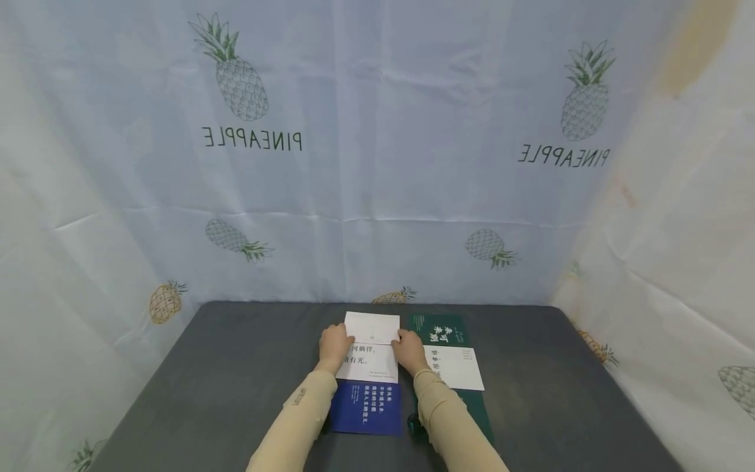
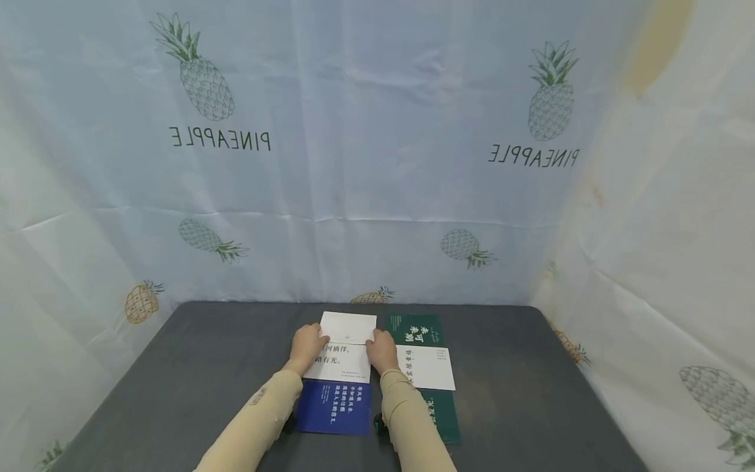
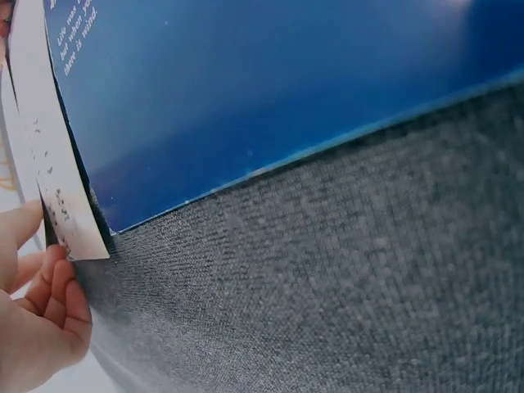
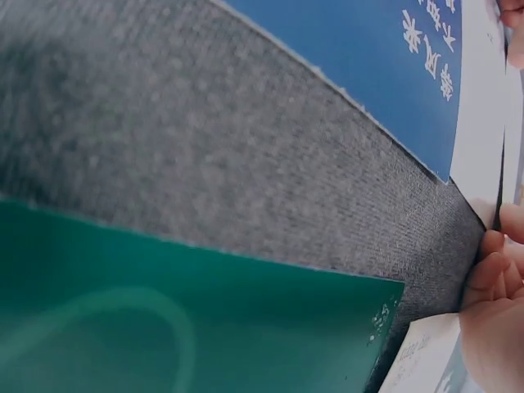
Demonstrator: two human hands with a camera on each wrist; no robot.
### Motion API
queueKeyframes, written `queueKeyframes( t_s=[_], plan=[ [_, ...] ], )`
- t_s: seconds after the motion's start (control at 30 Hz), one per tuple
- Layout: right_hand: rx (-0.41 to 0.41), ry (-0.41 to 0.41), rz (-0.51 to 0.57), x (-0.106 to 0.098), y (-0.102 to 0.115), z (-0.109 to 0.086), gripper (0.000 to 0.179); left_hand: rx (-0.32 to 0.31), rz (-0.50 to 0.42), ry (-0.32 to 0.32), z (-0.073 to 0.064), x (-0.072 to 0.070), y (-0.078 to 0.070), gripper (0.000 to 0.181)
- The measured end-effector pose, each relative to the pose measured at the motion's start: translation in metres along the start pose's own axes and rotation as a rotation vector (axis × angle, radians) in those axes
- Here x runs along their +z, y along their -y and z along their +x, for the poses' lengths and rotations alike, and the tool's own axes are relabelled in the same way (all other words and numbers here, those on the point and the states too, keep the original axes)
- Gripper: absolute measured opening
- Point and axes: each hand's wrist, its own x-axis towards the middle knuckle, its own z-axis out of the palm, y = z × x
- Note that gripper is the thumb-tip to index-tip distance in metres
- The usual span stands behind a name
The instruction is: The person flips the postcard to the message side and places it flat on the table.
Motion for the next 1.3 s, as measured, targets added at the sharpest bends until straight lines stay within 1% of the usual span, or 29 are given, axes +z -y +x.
queueKeyframes(
  t_s=[0.17,0.2,0.33,0.4,0.43,0.47,0.57,0.7,0.8,0.83,0.93,1.03,1.07,1.13,1.17,1.23,1.3],
  plan=[
    [0.014,0.004,-0.041,-0.001,0.000,-0.003,0.033,-0.043,-0.007,0.024,0.000,0.005,-0.002,0.030],
    [0.016,0.007,-0.052,-0.001,0.000,-0.003,0.033,-0.034,0.010,-0.005,0.000,0.009,-0.002,0.030],
    [0.025,0.004,-0.085,-0.005,0.004,-0.005,0.034,-0.047,0.018,0.005,-0.001,0.011,-0.004,0.031],
    [0.039,0.007,-0.102,-0.007,0.006,-0.006,0.035,-0.042,0.020,0.009,-0.001,0.010,-0.006,0.032],
    [0.049,0.007,-0.100,-0.008,0.007,-0.006,0.036,-0.053,0.005,0.038,0.000,0.008,-0.007,0.032],
    [0.060,0.010,-0.095,-0.008,0.007,-0.006,0.036,-0.049,0.007,0.042,0.000,0.007,-0.008,0.033],
    [0.077,0.010,-0.068,-0.011,0.008,-0.005,0.038,-0.036,0.025,0.039,0.001,0.005,-0.010,0.034],
    [0.072,0.010,-0.015,-0.016,0.006,-0.002,0.038,-0.039,0.035,0.025,0.003,0.002,-0.015,0.037],
    [0.064,0.019,0.007,-0.024,0.002,0.001,0.039,-0.024,0.036,0.003,0.005,-0.002,-0.023,0.038],
    [0.066,0.024,0.011,-0.028,0.001,0.003,0.040,-0.003,0.052,-0.021,0.005,-0.003,-0.027,0.038],
    [0.061,0.018,0.011,-0.042,-0.004,0.007,0.040,0.035,0.045,-0.030,0.007,-0.006,-0.040,0.038],
    [0.073,0.000,0.001,-0.058,-0.010,0.012,0.040,0.083,0.013,-0.025,0.009,-0.007,-0.053,0.037],
    [0.078,-0.010,-0.005,-0.064,-0.013,0.013,0.040,0.089,-0.015,0.002,0.010,-0.006,-0.058,0.038],
    [0.097,-0.022,-0.023,-0.074,-0.019,0.014,0.040,0.125,-0.041,0.017,0.011,-0.005,-0.067,0.037],
    [0.111,-0.027,-0.036,-0.078,-0.022,0.014,0.040,0.139,-0.049,0.036,0.011,-0.003,-0.071,0.037],
    [0.129,-0.039,-0.059,-0.087,-0.029,0.014,0.041,0.160,-0.069,0.077,0.010,-0.001,-0.080,0.038],
    [0.145,-0.049,-0.089,-0.095,-0.036,0.012,0.041,0.173,-0.112,0.129,0.007,0.001,-0.089,0.038]
  ],
)
